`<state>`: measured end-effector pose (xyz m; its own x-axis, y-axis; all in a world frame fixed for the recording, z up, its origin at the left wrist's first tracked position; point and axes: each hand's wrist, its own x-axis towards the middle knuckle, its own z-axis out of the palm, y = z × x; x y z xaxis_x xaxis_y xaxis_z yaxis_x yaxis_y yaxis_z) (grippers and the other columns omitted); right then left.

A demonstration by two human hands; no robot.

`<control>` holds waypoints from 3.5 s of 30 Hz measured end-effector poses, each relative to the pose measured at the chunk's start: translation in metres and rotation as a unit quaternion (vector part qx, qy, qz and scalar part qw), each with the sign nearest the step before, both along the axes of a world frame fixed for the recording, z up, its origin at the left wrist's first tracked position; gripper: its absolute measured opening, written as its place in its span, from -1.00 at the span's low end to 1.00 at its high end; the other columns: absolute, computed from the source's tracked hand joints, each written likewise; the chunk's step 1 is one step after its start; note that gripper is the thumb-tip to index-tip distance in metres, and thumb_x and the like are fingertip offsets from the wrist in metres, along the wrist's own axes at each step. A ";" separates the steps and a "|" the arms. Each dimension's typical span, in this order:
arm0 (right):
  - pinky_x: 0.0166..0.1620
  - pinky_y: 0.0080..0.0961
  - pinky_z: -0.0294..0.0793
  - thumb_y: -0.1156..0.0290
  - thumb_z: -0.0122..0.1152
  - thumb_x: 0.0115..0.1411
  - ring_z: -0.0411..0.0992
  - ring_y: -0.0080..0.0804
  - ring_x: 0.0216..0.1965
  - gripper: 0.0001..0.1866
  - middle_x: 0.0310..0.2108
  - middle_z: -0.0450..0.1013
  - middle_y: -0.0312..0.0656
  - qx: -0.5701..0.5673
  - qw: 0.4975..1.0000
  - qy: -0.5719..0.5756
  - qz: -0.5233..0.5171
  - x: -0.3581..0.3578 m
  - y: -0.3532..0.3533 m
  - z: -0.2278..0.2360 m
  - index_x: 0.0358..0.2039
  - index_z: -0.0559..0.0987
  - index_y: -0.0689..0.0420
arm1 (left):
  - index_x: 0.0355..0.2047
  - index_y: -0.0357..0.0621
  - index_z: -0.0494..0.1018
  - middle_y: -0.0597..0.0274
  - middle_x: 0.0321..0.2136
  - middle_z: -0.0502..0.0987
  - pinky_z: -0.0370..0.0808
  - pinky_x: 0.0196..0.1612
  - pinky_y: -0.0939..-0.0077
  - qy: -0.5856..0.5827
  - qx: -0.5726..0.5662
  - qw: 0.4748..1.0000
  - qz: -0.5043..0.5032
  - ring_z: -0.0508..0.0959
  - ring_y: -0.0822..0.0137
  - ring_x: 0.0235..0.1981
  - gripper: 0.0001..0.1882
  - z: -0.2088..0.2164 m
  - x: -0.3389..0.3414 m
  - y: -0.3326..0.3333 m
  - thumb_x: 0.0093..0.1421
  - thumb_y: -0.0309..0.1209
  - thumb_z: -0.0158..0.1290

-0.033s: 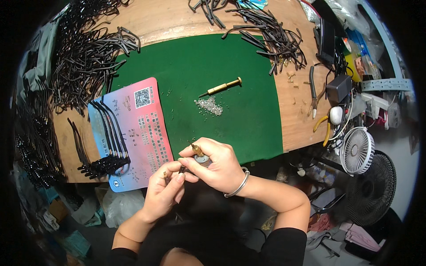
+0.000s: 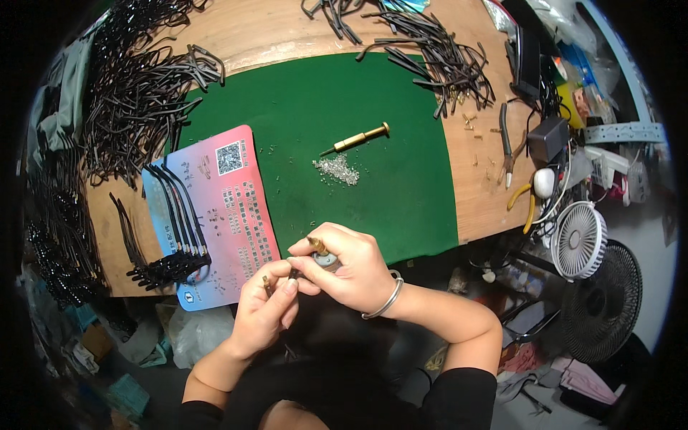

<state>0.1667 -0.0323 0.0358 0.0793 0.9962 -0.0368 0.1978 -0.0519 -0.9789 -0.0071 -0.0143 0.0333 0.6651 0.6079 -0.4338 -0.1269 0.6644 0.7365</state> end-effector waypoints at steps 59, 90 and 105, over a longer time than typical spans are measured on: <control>-0.17 -0.38 0.34 0.43 -0.06 0.17 0.34 -0.19 -0.27 -0.70 -0.36 0.39 -0.10 -0.206 0.946 -0.067 0.241 0.004 0.019 0.002 -0.07 0.40 0.09 | -0.07 -0.33 0.32 0.16 -0.40 0.52 0.43 -0.35 0.60 0.288 0.274 0.917 -0.013 0.49 0.46 -0.46 -0.67 -0.029 -0.005 0.021 0.12 -0.68 -0.17; -0.66 -0.62 0.31 0.29 -0.14 0.25 0.30 -0.59 -0.66 -0.66 -0.46 0.37 -0.23 -0.446 0.845 0.176 0.235 0.009 0.047 0.003 -0.02 0.31 0.20 | -0.07 -0.35 0.34 -0.05 -0.27 0.52 0.46 -0.18 0.45 0.316 0.394 0.863 0.010 0.57 0.21 -0.27 -0.63 -0.038 -0.001 0.021 0.06 -0.69 -0.16; -0.13 -0.23 0.40 0.22 -0.01 0.18 0.41 0.00 -0.20 -0.60 -0.22 0.39 0.12 -0.150 0.947 -0.211 0.188 0.034 0.016 -0.007 -0.07 0.34 0.22 | 0.12 -0.19 0.19 0.05 -0.27 0.55 0.46 -0.28 0.58 0.248 0.343 0.905 0.042 0.54 0.41 -0.34 -0.49 -0.027 -0.003 0.035 0.12 -0.70 -0.18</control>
